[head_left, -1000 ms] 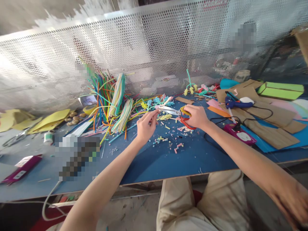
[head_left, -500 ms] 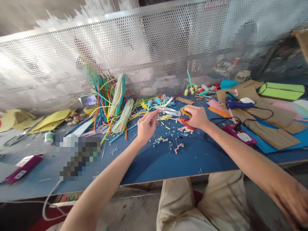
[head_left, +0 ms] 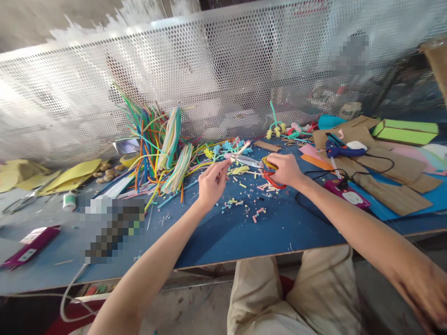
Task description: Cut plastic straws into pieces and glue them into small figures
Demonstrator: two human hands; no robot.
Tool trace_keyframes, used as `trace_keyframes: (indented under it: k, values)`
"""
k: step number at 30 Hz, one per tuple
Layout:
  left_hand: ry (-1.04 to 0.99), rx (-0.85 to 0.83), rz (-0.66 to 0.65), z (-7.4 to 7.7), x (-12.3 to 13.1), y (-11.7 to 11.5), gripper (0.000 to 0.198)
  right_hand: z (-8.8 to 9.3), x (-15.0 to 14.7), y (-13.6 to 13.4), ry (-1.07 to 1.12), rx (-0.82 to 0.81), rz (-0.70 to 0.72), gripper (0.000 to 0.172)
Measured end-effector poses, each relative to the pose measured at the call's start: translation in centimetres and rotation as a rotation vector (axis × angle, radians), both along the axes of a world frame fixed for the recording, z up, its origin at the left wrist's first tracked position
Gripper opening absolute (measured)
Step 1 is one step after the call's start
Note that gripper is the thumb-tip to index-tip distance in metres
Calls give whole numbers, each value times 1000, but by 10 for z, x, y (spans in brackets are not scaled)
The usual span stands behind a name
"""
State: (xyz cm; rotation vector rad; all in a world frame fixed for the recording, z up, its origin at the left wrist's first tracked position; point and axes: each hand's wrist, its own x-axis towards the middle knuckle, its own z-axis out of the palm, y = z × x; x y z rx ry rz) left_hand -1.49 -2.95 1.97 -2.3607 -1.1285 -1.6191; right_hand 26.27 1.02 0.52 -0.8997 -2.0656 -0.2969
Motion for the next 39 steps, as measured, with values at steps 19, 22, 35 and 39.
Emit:
trace_keyframes:
  k: [19, 22, 35, 39]
  values:
    - [37, 3, 121, 4, -6, 3, 25, -2, -1, -1, 132, 93, 26, 26]
    - [35, -6, 125, 3, -6, 3, 24, 0, 0, -2, 125, 41, -4, 34]
    - [177, -33, 266, 2, -7, 5, 31, 2, -1, 2, 254, -90, -215, 31]
    - [314, -117, 230, -1, -4, 9, 35, 2, 13, 15, 213, -140, -335, 32]
